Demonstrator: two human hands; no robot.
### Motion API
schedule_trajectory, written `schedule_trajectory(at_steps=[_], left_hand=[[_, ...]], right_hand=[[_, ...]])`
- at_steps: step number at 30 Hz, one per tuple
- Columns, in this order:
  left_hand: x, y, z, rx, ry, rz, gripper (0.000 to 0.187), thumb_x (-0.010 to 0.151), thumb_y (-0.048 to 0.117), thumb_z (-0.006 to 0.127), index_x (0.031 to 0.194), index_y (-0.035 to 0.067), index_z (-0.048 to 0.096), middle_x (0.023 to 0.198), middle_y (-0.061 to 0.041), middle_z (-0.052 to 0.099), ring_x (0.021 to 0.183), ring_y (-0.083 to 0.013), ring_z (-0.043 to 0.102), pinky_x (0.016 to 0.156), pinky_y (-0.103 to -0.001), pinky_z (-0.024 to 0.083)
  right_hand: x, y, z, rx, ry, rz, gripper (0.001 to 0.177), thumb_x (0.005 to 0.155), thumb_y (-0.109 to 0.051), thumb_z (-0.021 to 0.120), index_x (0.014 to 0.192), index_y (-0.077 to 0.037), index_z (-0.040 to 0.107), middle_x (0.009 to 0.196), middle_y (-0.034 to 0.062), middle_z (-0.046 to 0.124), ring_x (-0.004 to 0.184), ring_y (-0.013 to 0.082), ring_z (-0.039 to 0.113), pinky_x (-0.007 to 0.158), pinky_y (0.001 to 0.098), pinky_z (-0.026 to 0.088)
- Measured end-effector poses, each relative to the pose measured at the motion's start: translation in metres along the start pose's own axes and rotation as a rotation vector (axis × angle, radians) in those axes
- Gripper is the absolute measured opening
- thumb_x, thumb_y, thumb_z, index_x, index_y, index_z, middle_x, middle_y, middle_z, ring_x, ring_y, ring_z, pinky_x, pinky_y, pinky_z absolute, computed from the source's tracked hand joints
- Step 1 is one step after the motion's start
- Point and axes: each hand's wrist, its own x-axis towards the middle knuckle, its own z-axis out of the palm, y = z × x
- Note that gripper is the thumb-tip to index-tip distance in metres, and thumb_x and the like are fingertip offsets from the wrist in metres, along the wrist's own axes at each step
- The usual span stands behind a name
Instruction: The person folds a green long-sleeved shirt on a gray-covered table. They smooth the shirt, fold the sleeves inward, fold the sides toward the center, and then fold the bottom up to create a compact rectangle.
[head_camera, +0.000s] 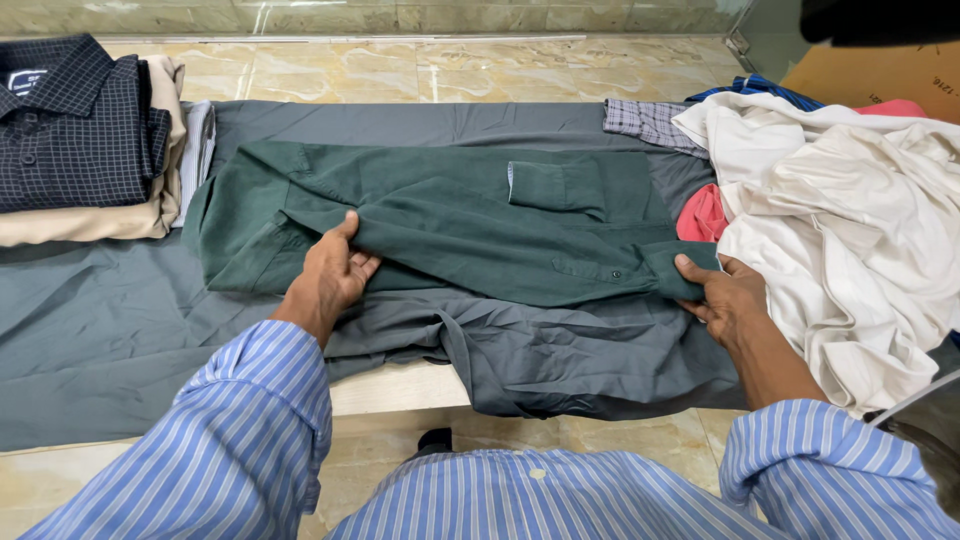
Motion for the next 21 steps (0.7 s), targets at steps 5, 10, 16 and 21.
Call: schedule_trajectory(at_steps=[5, 10, 16, 21], left_hand=[[0.000, -0.013, -0.033, -0.175, -0.130, 0.034, 0.043, 0.101, 0.018, 0.056, 0.139, -0.002, 0.049, 0.143, -0.018, 0.058, 0.131, -0.0321, 0.060, 0.117, -0.049, 0.045], [-0.015, -0.019, -0.033, -0.127, -0.110, -0.043, 0.048, 0.098, 0.014, 0.056, 0.142, -0.004, 0.046, 0.148, -0.019, 0.055, 0.138, -0.0322, 0.056, 0.119, -0.052, 0.039], [-0.023, 0.019, -0.005, -0.028, 0.118, -0.123, 0.066, 0.096, 0.050, 0.059, 0.142, 0.005, 0.048, 0.148, -0.017, 0.057, 0.138, -0.0322, 0.054, 0.116, -0.053, 0.040], [0.023, 0.041, -0.021, 0.016, 0.245, -0.115, 0.048, 0.100, 0.035, 0.056, 0.140, 0.009, 0.056, 0.146, -0.015, 0.061, 0.138, -0.0316, 0.062, 0.117, -0.056, 0.046]], right_hand=[[0.032, 0.001, -0.007, 0.284, -0.019, -0.081, 0.048, 0.091, -0.014, 0.076, 0.135, -0.006, 0.058, 0.120, 0.0067, 0.070, 0.107, 0.0236, 0.071, 0.095, 0.0503, 0.058], [0.053, -0.003, -0.006, 0.333, -0.020, 0.081, 0.041, 0.097, -0.022, 0.065, 0.135, -0.008, 0.059, 0.132, 0.0102, 0.066, 0.115, 0.0263, 0.067, 0.100, 0.0535, 0.057], [0.052, 0.002, 0.002, 0.186, -0.009, 0.124, 0.047, 0.093, -0.009, 0.072, 0.134, -0.004, 0.049, 0.131, 0.0143, 0.061, 0.117, 0.0323, 0.065, 0.095, 0.0539, 0.055], [0.060, 0.001, -0.002, 0.137, 0.056, 0.051, 0.049, 0.087, -0.002, 0.077, 0.129, 0.000, 0.052, 0.121, 0.0160, 0.067, 0.108, 0.0306, 0.071, 0.092, 0.0497, 0.058]])
